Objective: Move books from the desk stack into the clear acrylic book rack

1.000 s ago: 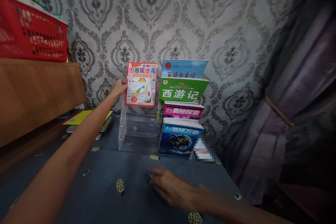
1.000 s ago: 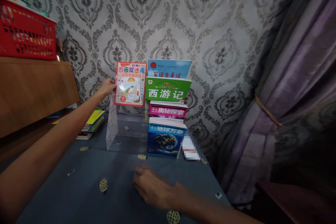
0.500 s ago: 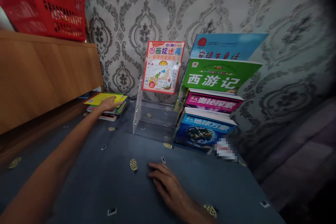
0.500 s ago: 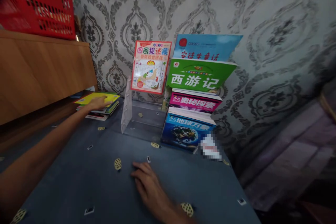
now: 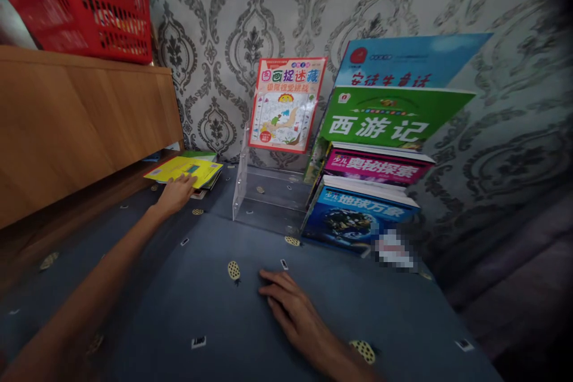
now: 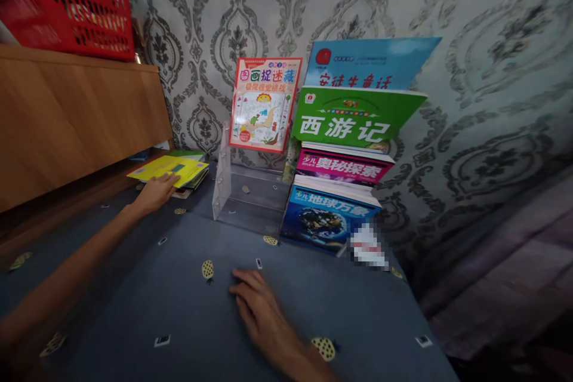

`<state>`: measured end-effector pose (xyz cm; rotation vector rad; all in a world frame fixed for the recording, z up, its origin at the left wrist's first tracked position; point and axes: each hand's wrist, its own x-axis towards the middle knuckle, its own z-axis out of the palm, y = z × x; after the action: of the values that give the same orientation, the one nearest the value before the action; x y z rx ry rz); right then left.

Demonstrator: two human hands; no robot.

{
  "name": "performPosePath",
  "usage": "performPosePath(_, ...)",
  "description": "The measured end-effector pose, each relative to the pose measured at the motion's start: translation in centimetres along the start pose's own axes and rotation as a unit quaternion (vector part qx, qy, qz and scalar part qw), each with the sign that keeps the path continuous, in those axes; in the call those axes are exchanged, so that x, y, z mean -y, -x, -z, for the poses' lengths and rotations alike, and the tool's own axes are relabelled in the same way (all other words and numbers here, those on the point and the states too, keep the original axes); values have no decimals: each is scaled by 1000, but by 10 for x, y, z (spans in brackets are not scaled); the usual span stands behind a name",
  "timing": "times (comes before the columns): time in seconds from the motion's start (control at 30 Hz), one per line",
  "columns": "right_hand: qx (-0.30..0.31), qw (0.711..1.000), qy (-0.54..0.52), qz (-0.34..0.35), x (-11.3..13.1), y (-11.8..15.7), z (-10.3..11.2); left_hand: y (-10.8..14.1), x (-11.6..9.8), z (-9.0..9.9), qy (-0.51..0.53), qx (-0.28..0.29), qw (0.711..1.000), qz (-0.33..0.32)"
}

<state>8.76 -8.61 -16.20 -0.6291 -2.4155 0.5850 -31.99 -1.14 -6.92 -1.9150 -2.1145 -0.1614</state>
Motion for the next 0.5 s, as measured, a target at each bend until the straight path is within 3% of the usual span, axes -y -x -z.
performPosePath(0.1,1,1000,-6,10,-1,0,0,27,5,1,-36,6,999,-21)
performPosePath(0.23,7,1000,-20,7,1,-3,2,66,6,-2,-70,56,995,-33)
performPosePath(0.4,16,1000,-21,11,5,-7,5,110,-2,-8,-54,117,990,-48)
performPosePath(0.5,21,1000,-17,13,5,-8,5,128,-13,1,-46,144,987,-56)
